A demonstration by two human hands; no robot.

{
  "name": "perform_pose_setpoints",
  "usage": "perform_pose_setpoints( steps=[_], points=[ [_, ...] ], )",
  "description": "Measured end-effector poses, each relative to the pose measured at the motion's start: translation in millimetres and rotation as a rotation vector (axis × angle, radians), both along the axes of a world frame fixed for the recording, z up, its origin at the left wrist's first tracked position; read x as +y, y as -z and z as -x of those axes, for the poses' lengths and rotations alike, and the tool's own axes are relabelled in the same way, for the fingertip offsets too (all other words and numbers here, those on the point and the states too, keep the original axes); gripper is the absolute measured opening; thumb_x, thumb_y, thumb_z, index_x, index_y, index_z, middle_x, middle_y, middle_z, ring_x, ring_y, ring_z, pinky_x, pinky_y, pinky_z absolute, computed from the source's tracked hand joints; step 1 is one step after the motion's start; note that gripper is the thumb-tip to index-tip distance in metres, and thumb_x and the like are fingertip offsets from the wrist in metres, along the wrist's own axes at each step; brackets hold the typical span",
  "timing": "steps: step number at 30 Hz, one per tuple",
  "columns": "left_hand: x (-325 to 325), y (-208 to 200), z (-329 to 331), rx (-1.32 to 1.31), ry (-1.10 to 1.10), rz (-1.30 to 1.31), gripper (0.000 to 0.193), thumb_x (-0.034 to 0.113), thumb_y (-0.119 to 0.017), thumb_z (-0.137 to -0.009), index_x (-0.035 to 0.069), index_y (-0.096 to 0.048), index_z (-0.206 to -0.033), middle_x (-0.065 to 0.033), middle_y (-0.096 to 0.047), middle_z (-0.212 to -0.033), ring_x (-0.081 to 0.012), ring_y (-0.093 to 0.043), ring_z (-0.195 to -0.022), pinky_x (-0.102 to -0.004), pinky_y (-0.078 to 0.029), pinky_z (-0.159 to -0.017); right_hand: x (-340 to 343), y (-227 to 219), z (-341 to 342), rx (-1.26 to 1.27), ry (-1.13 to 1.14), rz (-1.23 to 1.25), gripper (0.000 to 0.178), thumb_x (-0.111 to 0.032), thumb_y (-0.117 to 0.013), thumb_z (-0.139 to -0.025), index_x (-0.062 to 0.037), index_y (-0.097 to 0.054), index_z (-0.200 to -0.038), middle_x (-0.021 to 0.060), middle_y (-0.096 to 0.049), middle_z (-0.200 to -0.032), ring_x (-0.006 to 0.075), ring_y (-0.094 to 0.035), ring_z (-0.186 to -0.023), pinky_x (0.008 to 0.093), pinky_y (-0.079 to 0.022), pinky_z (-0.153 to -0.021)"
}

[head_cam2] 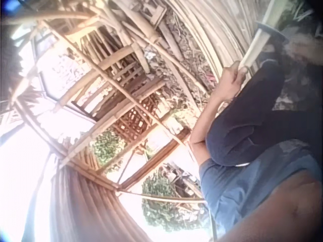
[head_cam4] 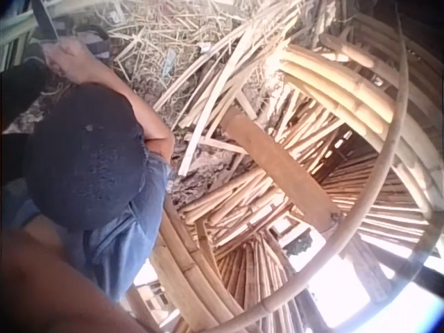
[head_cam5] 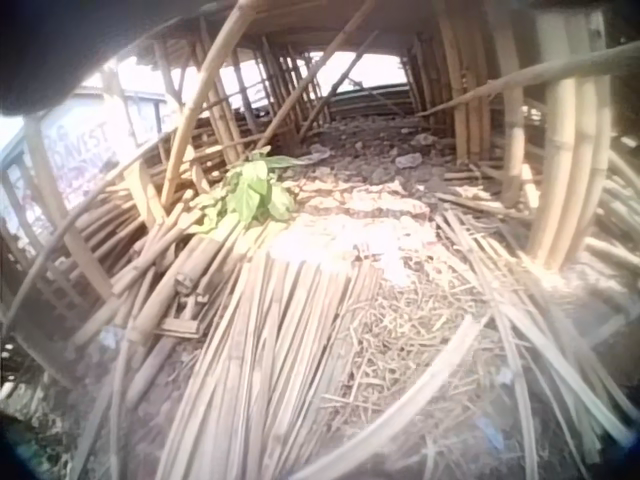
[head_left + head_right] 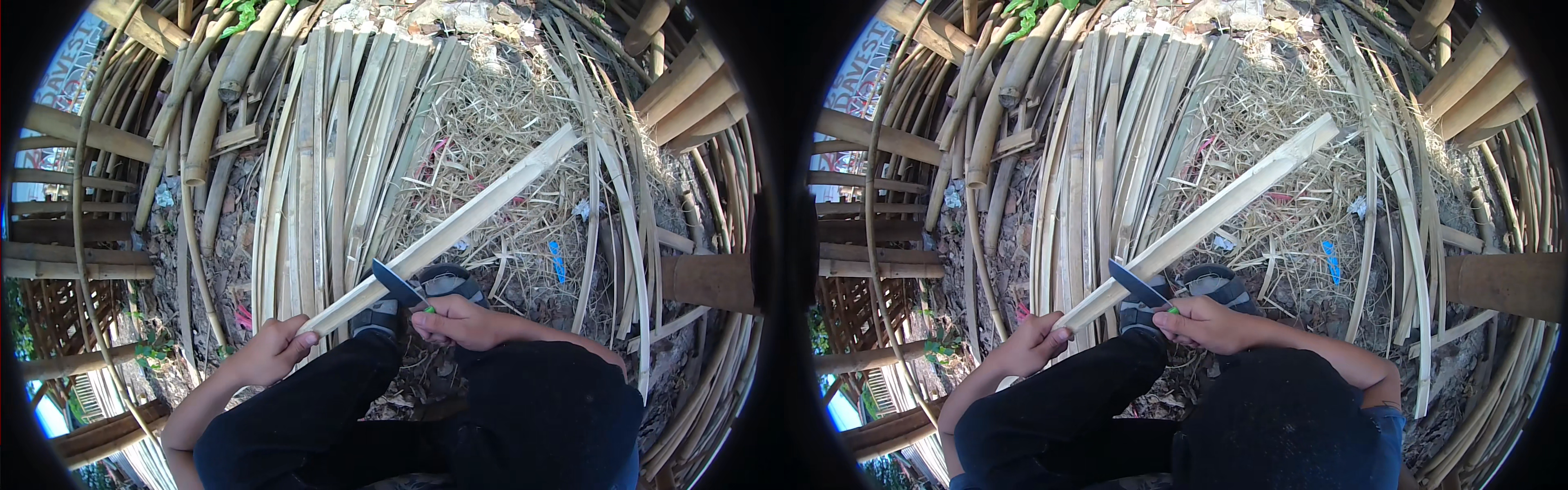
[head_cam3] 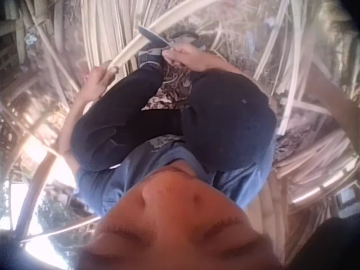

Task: The person shapes a strip of bamboo by shaving and scraping its edges and surface using a knife.

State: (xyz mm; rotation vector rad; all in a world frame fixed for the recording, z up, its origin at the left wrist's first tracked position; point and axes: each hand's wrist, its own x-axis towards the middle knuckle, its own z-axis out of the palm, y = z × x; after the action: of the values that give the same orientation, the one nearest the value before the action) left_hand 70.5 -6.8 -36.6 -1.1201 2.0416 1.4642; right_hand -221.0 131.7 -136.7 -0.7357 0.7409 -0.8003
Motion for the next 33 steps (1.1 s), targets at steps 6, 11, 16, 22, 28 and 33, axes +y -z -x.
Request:
perform_pose_setpoints(
  steps=[6, 11, 16, 22, 28, 33],
  points=[
    [-0.7, 8.7, 48.5, 0.144, 0.033, 0.161, 0.027, 0.02, -0.055, -0.098, -0.002, -0.05, -0.112, -0.0167, -0.05, -0.05, -0.0319, -0.054, -0.044, -0.0382, -0.038, -0.045, -33.0, -15.3, -17.0, -0.204, -0.284, -0.049, 0.043, -0.048, -0.046, -0.1, -0.0088, -0.054, -0.085, -0.0041, -0.047, -0.067, 0.0036, -0.037, -0.05, 0.019, -0.03, -0.046],
    [0.0, 13.9, 56.5, 0.203, 0.124, 0.312, 0.032, 0.018, -0.059, -0.096, -0.005, -0.049, -0.115, -0.0174, -0.052, -0.05, -0.0355, -0.057, -0.045, -0.0405, -0.04, -0.044, -28.3, -9.4, -14.8, -0.262, -0.2, -0.166, 0.047, -0.052, -0.045, -0.099, -0.0092, -0.054, -0.083, -0.0043, -0.044, -0.064, 0.0038, -0.038, -0.052, 0.019, -0.03, -0.047],
    [0.8, 16.0, 43.4, 0.246, 0.353, 0.498, 0.027, 0.023, -0.062, -0.093, -0.001, -0.052, -0.1, -0.0169, -0.054, -0.052, -0.0391, -0.059, -0.05, -0.0456, -0.047, -0.047, -13.0, -24.5, -7.8, 0.063, -0.09, -0.023, 0.058, -0.056, -0.049, -0.096, -0.0065, -0.056, -0.067, -0.0023, -0.049, -0.06, 0.006, -0.046, -0.055, 0.0237, -0.037, -0.051],
    [3.8, 2.9, 54.0, 0.184, 0.343, 0.509, 0.027, 0.024, -0.063, -0.093, 0.0, -0.05, -0.088, -0.0157, -0.053, -0.051, -0.0378, -0.06, -0.049, -0.0452, -0.047, -0.047, -5.6, -15.8, -9.9, 0.159, 0.053, -0.023, 0.054, -0.05, -0.052, -0.098, -0.0039, -0.058, -0.069, -0.0025, -0.049, -0.058, 0.005, -0.046, -0.055, 0.0236, -0.037, -0.051],
    [4.4, 1.3, 54.1, 0.228, 0.347, 0.615, 0.028, 0.022, -0.063, -0.093, 0.0, -0.048, -0.085, -0.0146, -0.051, -0.049, -0.0368, -0.059, -0.047, -0.0444, -0.046, -0.044, -8.3, -28.5, -4.3, 0.185, 0.057, -0.026, 0.052, -0.046, -0.05, -0.099, -0.0043, -0.059, -0.069, -0.0032, -0.048, -0.058, 0.0043, -0.041, -0.053, 0.0243, -0.033, -0.049],
    [4.5, 1.3, 54.8, 0.202, 0.324, 0.604, 0.029, 0.024, -0.063, -0.093, 0.001, -0.048, -0.083, -0.0149, -0.05, -0.049, -0.0376, -0.058, -0.047, -0.0445, -0.045, -0.044, -5.9, -22.8, -7.4, 0.172, 0.118, 0.001, 0.051, -0.044, -0.05, -0.1, -0.0043, -0.059, -0.07, -0.0046, -0.044, -0.058, 0.0038, -0.038, -0.053, 0.0242, -0.03, -0.048]
  ],
)
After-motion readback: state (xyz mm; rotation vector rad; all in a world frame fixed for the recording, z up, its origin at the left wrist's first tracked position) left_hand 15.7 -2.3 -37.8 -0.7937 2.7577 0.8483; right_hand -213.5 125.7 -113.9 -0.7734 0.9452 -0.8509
